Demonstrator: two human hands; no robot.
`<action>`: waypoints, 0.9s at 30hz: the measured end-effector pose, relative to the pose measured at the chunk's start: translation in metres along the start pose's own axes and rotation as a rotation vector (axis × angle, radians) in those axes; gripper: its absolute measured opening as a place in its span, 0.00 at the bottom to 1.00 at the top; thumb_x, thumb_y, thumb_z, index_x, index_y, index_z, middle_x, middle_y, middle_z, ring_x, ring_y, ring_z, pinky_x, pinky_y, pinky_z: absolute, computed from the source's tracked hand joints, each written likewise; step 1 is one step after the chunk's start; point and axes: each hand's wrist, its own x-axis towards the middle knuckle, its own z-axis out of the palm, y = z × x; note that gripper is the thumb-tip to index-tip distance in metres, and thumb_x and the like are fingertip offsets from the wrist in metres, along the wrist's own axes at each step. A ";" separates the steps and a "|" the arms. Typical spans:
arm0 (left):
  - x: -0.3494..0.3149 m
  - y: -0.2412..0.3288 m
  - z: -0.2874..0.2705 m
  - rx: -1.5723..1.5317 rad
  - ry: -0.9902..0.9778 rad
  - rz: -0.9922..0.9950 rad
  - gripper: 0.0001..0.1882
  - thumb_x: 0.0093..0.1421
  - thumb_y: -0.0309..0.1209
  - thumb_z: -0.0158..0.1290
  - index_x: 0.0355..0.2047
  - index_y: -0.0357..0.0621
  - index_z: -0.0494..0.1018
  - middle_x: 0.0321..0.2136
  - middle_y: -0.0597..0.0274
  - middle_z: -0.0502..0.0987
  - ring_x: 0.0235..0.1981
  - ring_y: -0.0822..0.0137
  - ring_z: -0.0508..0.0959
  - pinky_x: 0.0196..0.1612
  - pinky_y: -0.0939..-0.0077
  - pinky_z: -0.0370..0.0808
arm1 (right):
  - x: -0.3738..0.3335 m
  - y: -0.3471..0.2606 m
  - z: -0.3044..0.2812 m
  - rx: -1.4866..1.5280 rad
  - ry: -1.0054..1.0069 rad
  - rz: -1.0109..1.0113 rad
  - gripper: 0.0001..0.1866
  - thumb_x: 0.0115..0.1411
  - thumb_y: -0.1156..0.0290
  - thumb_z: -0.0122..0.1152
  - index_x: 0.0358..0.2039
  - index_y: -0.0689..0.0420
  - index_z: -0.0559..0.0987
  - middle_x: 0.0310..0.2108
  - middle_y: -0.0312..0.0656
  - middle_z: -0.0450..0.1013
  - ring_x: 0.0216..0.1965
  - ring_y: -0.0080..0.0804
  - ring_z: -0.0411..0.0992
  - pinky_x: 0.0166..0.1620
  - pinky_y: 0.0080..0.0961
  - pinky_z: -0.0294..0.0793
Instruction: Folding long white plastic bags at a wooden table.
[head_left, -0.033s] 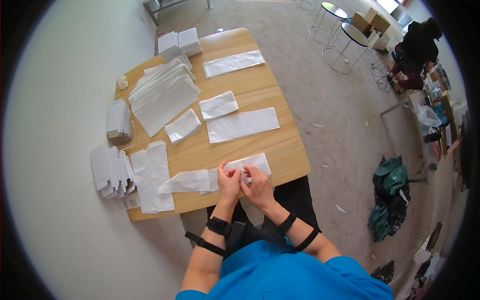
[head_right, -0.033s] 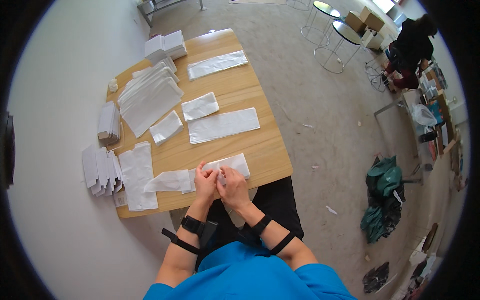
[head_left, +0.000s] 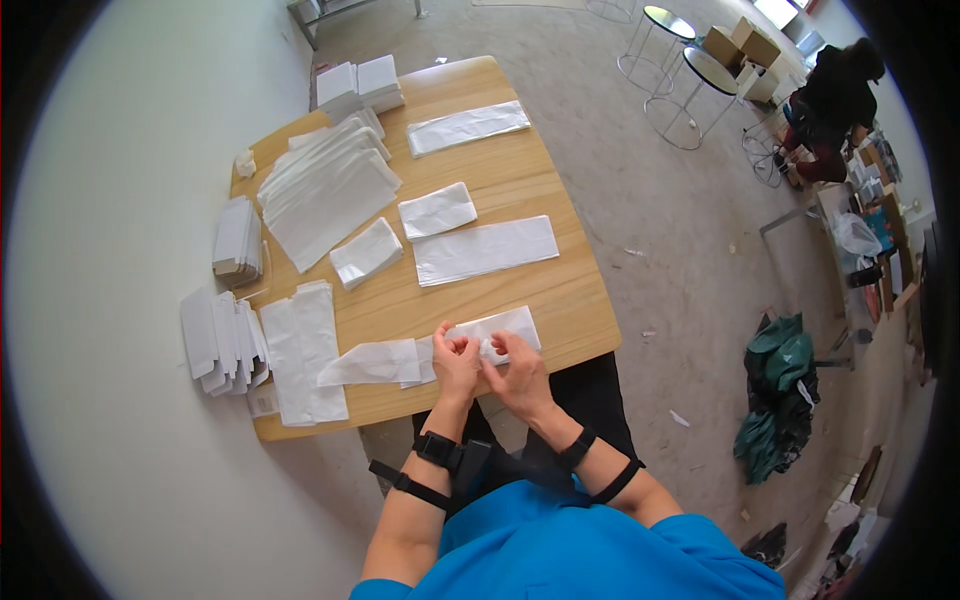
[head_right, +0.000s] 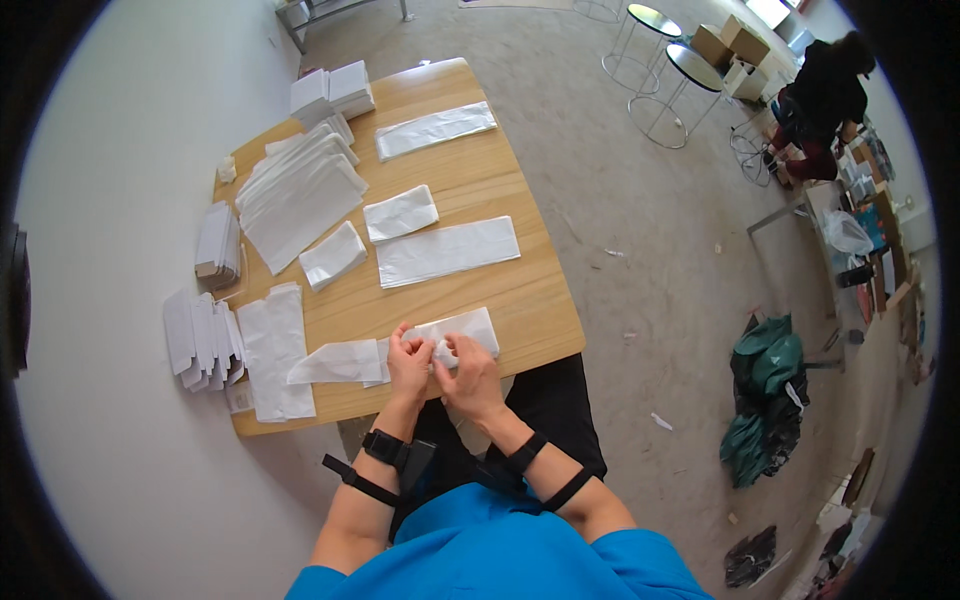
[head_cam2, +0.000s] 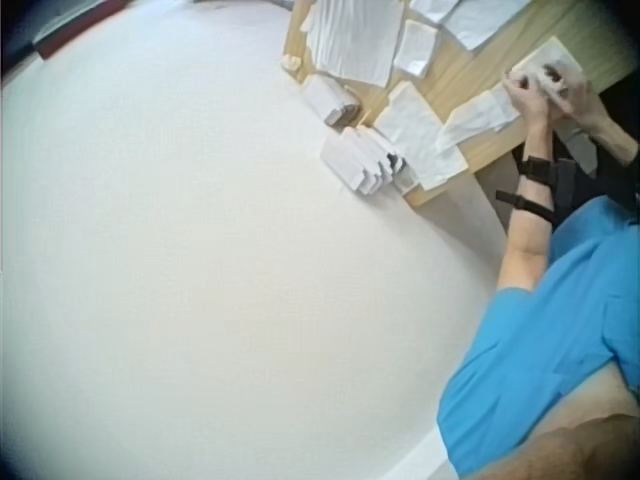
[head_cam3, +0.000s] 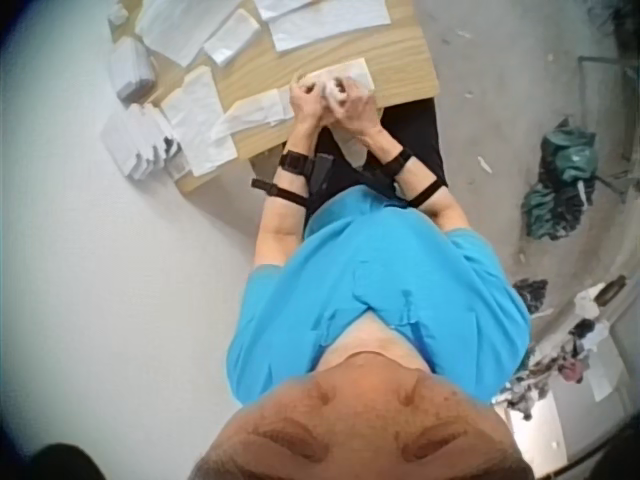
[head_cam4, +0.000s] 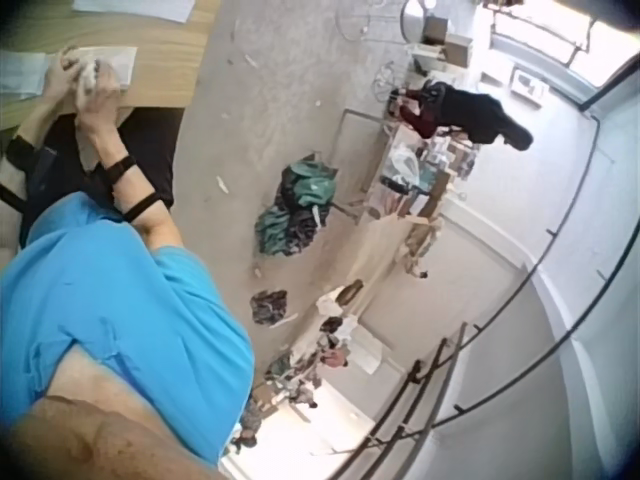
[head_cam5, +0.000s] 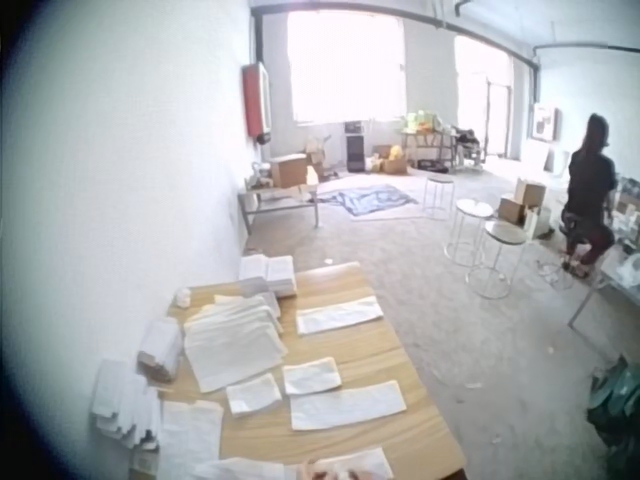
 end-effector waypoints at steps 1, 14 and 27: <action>0.004 -0.003 -0.004 0.091 0.028 0.045 0.31 0.55 0.30 0.58 0.57 0.34 0.60 0.32 0.59 0.76 0.30 0.72 0.75 0.34 0.77 0.75 | 0.000 -0.001 -0.009 0.063 0.030 0.087 0.15 0.53 0.75 0.60 0.42 0.61 0.73 0.32 0.49 0.75 0.34 0.42 0.76 0.37 0.33 0.74; 0.017 -0.001 -0.009 0.341 0.051 0.131 0.33 0.52 0.27 0.60 0.57 0.34 0.61 0.29 0.60 0.78 0.29 0.73 0.77 0.34 0.80 0.75 | 0.025 0.071 -0.026 -0.146 0.158 0.393 0.09 0.53 0.68 0.63 0.24 0.61 0.77 0.20 0.43 0.74 0.22 0.32 0.74 0.29 0.28 0.72; 0.010 0.013 -0.019 0.489 0.188 0.369 0.21 0.57 0.29 0.58 0.51 0.37 0.69 0.29 0.63 0.77 0.26 0.75 0.75 0.30 0.80 0.74 | 0.032 0.056 -0.030 -0.232 0.159 0.460 0.10 0.52 0.67 0.62 0.23 0.61 0.76 0.21 0.46 0.74 0.26 0.44 0.74 0.32 0.37 0.73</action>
